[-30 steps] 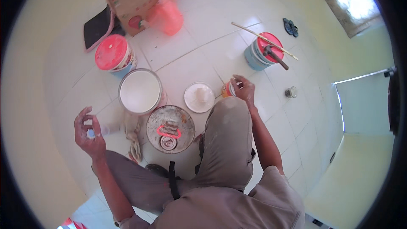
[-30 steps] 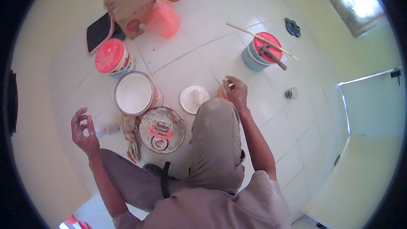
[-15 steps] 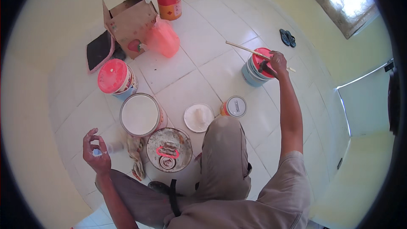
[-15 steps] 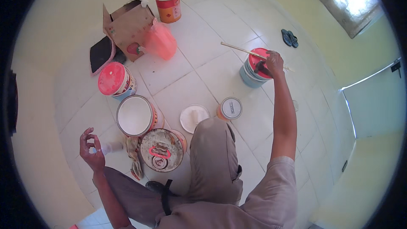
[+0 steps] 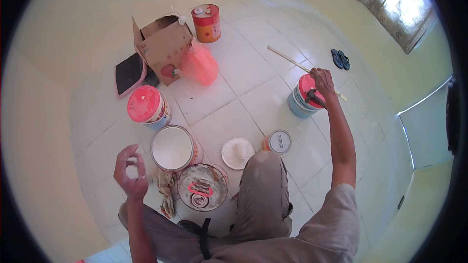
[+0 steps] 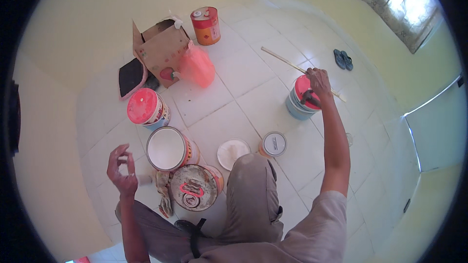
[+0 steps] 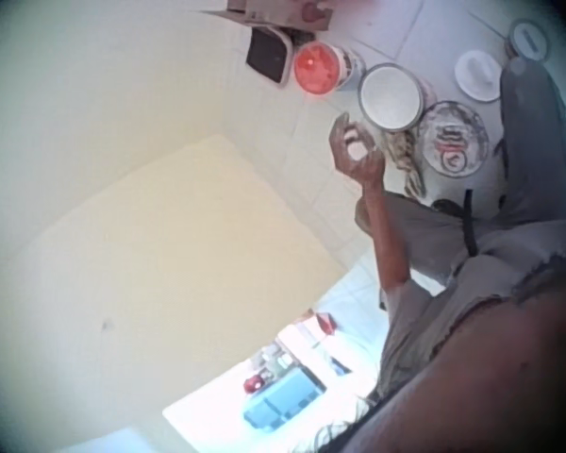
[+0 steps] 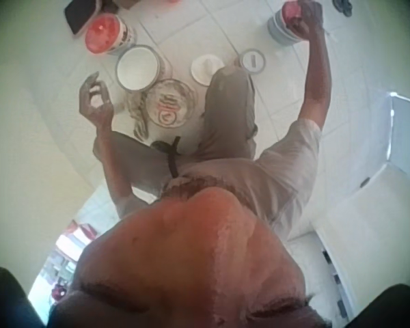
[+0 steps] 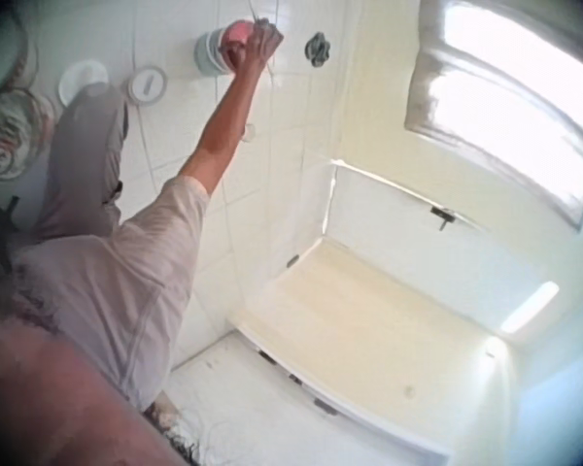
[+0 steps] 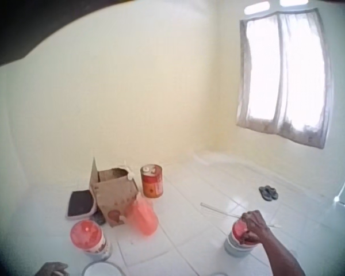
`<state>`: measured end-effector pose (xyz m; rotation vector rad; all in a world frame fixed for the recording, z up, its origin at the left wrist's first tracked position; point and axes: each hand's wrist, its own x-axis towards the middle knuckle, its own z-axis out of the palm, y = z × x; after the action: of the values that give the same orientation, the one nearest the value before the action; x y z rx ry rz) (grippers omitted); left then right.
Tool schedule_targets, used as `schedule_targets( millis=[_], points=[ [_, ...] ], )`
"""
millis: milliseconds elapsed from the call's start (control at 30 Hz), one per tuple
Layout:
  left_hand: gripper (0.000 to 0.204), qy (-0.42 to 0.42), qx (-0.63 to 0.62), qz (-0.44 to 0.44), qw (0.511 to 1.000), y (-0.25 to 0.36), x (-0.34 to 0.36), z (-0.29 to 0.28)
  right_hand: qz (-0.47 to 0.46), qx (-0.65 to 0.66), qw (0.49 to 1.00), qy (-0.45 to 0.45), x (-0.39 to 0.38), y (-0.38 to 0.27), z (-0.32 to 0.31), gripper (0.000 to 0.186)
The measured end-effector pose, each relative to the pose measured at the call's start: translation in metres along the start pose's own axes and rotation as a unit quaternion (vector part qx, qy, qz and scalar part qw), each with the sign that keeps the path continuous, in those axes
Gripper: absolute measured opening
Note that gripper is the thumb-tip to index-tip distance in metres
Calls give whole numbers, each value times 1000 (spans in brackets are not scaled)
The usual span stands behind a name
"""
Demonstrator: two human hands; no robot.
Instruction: The person opens a paint can, stirs the paint with a stick, rubs their hands clean, unwraps a plastic bottle, and pours liquid from the bottle into the paint can while stirring.
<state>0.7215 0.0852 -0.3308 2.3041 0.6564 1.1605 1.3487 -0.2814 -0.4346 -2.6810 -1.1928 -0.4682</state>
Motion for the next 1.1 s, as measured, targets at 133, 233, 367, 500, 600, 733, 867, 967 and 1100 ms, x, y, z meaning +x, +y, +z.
schedule_targets(
  millis=[133,233,367,500,600,733,867,967,1100],
  points=[
    [22,-55,-158,-39,985,59,55,70,-30,62,993,91,-29,-84,-93,21],
    [44,-190,-300,-68,933,105,85,146,8,136,985,104,-73,-138,-145,22],
    [74,-277,-423,-142,851,177,79,243,7,148,978,144,-141,-183,-174,26],
    [50,-330,-594,-181,711,236,50,284,81,132,982,107,-216,-194,-196,26],
    [35,-390,-590,-184,682,251,24,307,148,139,974,104,-264,-198,-200,26],
    [39,-485,-578,-154,638,276,19,314,261,174,943,111,-302,-215,-218,25],
    [58,-531,-553,-223,603,288,12,322,301,198,922,141,-323,-235,-210,24],
    [63,-549,-529,-258,593,289,12,327,308,209,916,149,-331,-242,-211,23],
    [55,-479,-573,-260,611,282,-1,346,319,199,919,120,-331,-239,-213,22]
  ],
)
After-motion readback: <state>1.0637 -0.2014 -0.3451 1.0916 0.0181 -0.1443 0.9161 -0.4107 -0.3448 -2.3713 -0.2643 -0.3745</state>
